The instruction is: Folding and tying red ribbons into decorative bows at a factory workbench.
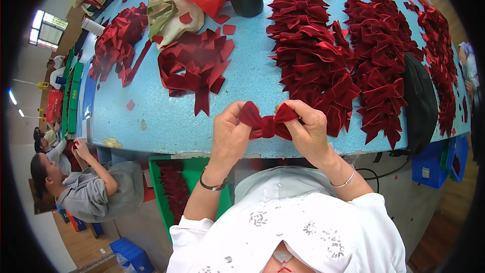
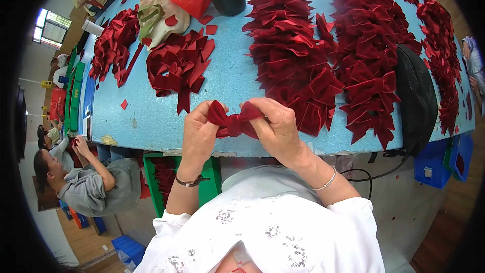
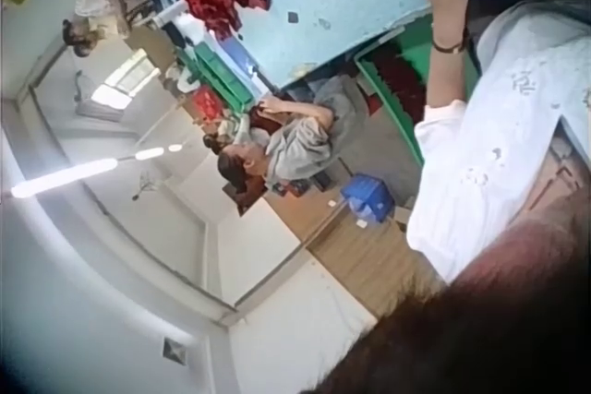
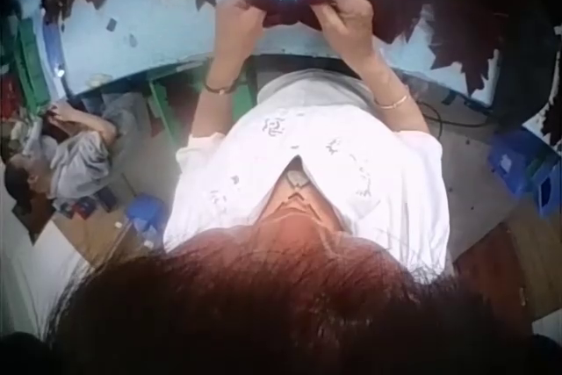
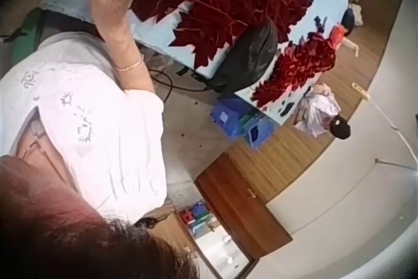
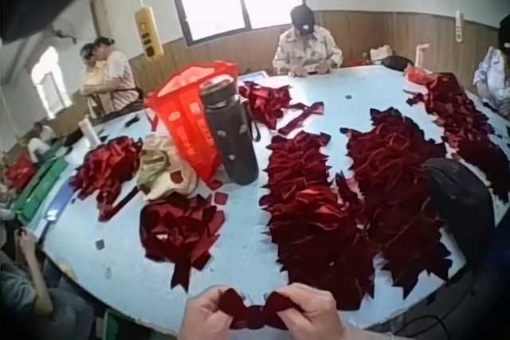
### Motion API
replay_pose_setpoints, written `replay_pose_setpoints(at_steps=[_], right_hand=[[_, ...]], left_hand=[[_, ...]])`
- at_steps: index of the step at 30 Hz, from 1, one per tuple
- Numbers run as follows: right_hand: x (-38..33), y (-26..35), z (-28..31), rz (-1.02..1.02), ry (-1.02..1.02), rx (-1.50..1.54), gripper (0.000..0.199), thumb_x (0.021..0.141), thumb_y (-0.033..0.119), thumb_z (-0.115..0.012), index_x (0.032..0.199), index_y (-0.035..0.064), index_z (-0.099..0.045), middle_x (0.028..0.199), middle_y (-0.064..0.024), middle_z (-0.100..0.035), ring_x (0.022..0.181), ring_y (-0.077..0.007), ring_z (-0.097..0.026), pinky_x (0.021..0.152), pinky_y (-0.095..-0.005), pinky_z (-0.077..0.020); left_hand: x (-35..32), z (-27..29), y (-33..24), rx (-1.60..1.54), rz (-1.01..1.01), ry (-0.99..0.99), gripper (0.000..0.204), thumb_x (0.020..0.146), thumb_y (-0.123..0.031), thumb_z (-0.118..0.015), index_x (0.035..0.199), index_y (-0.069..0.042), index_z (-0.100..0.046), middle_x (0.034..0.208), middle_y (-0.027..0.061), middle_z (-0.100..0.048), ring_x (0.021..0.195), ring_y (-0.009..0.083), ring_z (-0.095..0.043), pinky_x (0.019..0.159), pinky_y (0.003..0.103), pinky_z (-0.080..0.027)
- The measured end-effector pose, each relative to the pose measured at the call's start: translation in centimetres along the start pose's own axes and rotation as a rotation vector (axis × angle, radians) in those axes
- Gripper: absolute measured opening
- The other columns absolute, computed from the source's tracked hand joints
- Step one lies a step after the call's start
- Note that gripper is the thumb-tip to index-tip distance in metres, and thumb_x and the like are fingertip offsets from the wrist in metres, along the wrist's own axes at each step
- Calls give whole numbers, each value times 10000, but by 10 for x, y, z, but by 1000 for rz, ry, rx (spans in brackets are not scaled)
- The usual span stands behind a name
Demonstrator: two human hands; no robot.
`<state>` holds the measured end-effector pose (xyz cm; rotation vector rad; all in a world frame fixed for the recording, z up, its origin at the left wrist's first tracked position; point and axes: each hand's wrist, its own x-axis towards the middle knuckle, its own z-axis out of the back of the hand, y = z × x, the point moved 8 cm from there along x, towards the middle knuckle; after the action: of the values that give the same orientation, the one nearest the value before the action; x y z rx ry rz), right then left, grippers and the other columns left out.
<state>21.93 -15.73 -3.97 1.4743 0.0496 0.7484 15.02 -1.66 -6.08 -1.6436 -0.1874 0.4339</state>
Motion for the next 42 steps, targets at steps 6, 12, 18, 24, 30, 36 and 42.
replay_pose_setpoints(at_steps=[6, 12, 18, 24, 30, 36, 42], right_hand=[[-2, 0, 2, -26, 18, -18, 85, 865, 46, -589, 904, -27, -611, 748, -47, -644, 637, -72, -562, 567, -204, -464], [-4, -10, -1, -154, 48, 119, 103, 869, 67, -590, 900, -26, -622, 759, -47, -651, 668, -69, -569, 595, -206, -475], [-4, -15, -11, -216, 72, 227, 131, 882, 97, -586, 879, -24, -636, 770, -43, -655, 688, -65, -570, 614, -204, -479], [-2, -10, -12, -227, 83, 300, 154, 891, 111, -579, 861, -27, -640, 771, -42, -657, 693, -65, -576, 620, -204, -481], [-3, -9, -10, -231, 132, 305, 155, 889, 105, -577, 851, -30, -642, 766, -46, -658, 697, -64, -579, 612, -206, -482], [-10, -1, -16, -191, 208, 281, 128, 876, 81, -579, 844, -27, -641, 730, -44, -654, 659, -59, -573, 575, -203, -474], [-19, -6, -17, -228, 153, 218, 114, 871, 71, -582, 835, -20, -639, 711, -39, -651, 634, -55, -566, 552, -201, -465]], left_hand=[[-4, -7, 7, -119, 59, -111, 124, 900, -114, -566, 970, -29, -509, 850, 3, -557, 681, 63, -582, 574, 215, -517], [-10, -5, -2, -237, -117, -150, 198, 887, -161, -607, 989, -24, -505, 838, -10, -539, 641, 27, -516, 549, 169, -451], [-12, -2, -5, -239, -130, -147, 383, 864, -207, -647, 1122, 39, -507, 792, -26, -534, 604, 6, -458, 528, 143, -381], [-16, 0, 3, -262, -78, -65, 499, 866, -262, -645, 1237, 30, -483, 780, -43, -547, 688, 20, -485, 601, 162, -407], [-22, -1, 2, -193, -63, -54, 536, 839, -271, -675, 1232, 37, -483, 773, -40, -545, 690, 19, -485, 587, 160, -402], [-28, 4, 6, -232, -40, -75, 416, 849, -233, -663, 1145, 20, -518, 764, -24, -547, 612, 19, -462, 509, 164, -371], [-28, 2, 9, -384, 40, -38, 226, 875, -189, -629, 978, -13, -531, 720, -13, -556, 512, 17, -413, 444, 172, -322]])
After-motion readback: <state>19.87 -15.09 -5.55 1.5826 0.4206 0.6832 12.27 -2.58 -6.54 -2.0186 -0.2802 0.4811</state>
